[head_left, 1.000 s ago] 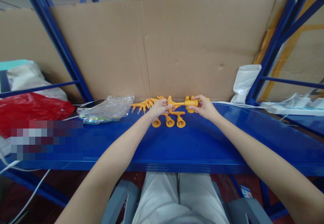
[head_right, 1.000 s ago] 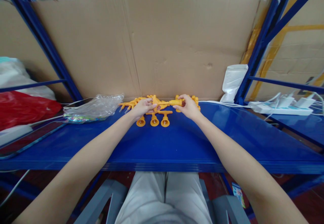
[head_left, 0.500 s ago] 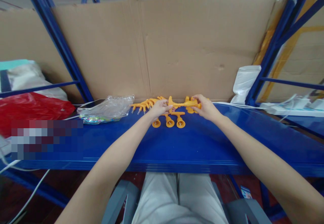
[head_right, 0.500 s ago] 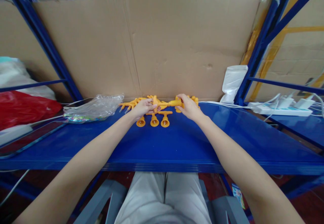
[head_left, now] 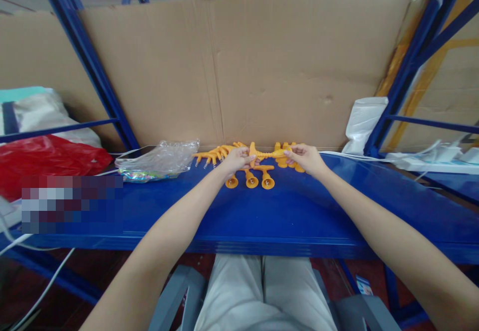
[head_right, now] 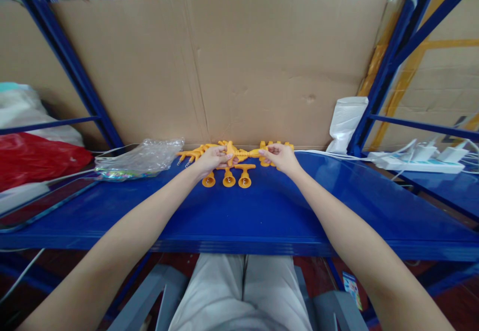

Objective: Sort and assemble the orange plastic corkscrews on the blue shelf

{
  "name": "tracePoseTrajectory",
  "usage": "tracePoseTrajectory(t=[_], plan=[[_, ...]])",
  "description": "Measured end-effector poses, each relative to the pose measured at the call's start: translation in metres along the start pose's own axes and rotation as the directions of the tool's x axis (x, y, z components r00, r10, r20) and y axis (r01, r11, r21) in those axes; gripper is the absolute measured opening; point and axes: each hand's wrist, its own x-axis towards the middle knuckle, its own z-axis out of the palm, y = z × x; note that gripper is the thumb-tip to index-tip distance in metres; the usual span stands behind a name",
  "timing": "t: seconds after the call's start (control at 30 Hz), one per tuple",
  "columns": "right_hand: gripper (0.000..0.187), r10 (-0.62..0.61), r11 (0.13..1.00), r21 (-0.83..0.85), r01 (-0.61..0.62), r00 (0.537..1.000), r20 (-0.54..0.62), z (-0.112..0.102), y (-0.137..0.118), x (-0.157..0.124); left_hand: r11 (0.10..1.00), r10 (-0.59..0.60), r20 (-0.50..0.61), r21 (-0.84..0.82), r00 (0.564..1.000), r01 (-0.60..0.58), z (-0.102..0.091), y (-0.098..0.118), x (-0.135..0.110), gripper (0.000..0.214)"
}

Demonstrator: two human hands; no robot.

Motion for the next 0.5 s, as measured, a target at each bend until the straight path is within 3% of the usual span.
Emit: tracePoseTrajectory(t=[0.3,0.5], plan=[[0.05,0.228,0.974,0.008,-0.228,0.973,0.031,0.004,-0.014,-0.006,1.0,0.011,0.0,0.018,1.0,-0.011,0.002,0.003,-0.002,0.011],[0.042,0.309,0.948,0.063,-0.312,0.949,0.058,0.006,-0.024,-0.012,0.999,0.019,0.023,0.035,1.0,-0.02,0.003,0.004,-0.004,0.01]])
